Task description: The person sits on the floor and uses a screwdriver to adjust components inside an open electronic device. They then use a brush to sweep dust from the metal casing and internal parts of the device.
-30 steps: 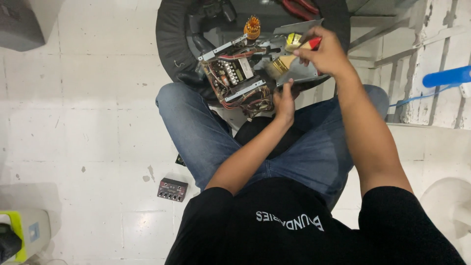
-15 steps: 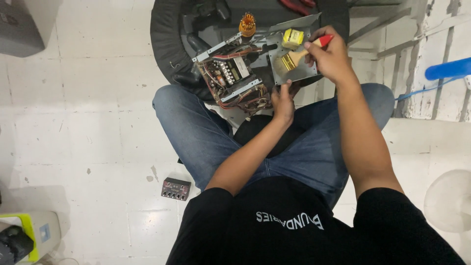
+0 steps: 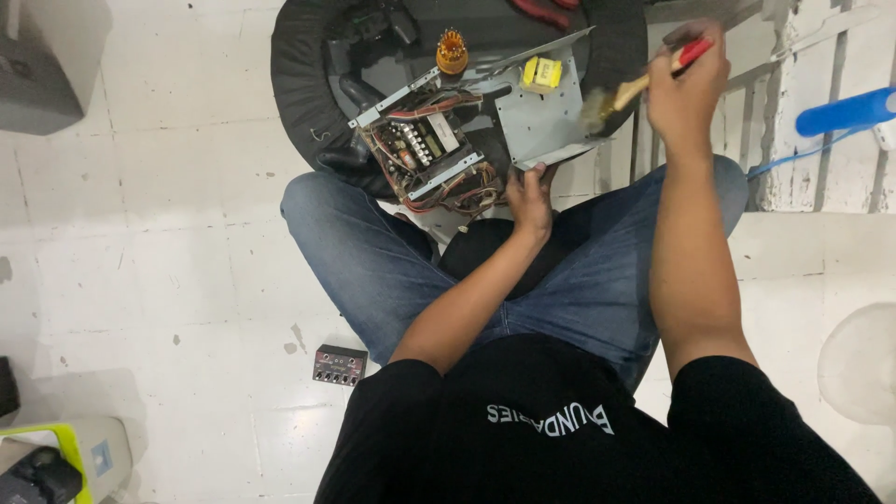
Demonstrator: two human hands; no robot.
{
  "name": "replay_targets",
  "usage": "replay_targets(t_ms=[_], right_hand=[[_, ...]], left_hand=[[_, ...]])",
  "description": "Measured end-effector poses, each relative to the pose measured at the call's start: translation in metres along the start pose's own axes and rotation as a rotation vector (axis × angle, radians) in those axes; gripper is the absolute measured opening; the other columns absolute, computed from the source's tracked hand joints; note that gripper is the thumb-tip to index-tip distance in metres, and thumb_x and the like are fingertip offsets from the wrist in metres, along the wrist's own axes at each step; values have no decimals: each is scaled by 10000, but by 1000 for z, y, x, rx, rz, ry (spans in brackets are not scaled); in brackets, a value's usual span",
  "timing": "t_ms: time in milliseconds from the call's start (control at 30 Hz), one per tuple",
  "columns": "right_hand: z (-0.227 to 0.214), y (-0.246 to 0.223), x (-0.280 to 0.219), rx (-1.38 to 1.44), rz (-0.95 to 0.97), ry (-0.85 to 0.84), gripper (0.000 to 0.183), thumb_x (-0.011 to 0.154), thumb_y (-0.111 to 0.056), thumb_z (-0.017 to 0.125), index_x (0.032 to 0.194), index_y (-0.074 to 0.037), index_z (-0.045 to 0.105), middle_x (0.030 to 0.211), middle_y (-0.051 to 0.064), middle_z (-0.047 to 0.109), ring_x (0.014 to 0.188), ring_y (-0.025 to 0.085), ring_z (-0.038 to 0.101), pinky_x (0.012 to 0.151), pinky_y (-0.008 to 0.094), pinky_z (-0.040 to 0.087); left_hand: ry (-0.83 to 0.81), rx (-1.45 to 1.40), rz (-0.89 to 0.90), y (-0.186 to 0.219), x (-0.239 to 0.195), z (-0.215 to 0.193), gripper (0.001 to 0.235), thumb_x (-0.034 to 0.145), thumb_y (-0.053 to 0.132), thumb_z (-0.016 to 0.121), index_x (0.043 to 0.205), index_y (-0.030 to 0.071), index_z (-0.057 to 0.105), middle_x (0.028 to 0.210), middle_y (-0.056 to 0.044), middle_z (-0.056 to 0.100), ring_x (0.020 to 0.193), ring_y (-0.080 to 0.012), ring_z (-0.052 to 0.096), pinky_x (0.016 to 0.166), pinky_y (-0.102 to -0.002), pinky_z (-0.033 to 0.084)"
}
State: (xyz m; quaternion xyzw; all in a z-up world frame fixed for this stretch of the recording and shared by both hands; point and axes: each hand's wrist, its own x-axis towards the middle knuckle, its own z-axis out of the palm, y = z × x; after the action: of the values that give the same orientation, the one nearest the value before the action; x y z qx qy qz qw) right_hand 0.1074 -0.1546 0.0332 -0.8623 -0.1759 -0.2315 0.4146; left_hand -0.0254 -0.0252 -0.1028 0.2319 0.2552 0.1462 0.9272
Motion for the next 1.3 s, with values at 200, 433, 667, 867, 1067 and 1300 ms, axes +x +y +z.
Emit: replay_targets(t_ms=[200,433,667,867,1067,1300], right_hand=[[55,-21,-14,448,726,-248,157,1030,-8,651,1098,-84,532,815,131,678,511,191,667,390,293,552],[12,38,0,-278,48,-32,233,916,41,712,1049,-40,538,808,159,598,744,344,601,628,462,468],[40,-45,-14,375,574,-264,364,1060,-82,814,892,-118,493,666,65,560,509,194,685,347,299,508],[1,36,-1,-137,376,-275,221,1072,-32,741,997,-77,538,883,93,606,721,205,592,604,380,507],[4,17,0,309,472,-97,215,1150,-93,701,1114,-68,490,847,136,619,623,229,709,501,305,628],[15,46,5,-15,254,-163,213,1049,-74,816,1188,-23,663,974,134,707,812,248,725,671,378,603]], left_hand=[[-59,25,55,-14,2,-15,447,941,80,582,1376,15,503,1331,-176,582,1258,-312,575,1139,-479,493],[-18,11,21,-10,-3,-13,579,912,87,631,1456,1,449,1370,-192,585,1278,-311,574,1116,-432,502],[-4,183,85,-22,4,-26,438,928,196,668,1331,51,573,1188,-109,653,1083,-224,637,963,-333,513],[29,199,23,-15,-1,-22,556,895,201,681,1399,39,512,1272,-151,659,1145,-254,644,966,-321,534],[82,127,15,1,-2,-1,450,894,156,647,1308,4,555,1219,-146,669,1118,-247,653,971,-316,529],[47,44,11,8,-2,3,468,898,122,619,1334,-26,534,1294,-184,618,1249,-313,591,1113,-454,516]])
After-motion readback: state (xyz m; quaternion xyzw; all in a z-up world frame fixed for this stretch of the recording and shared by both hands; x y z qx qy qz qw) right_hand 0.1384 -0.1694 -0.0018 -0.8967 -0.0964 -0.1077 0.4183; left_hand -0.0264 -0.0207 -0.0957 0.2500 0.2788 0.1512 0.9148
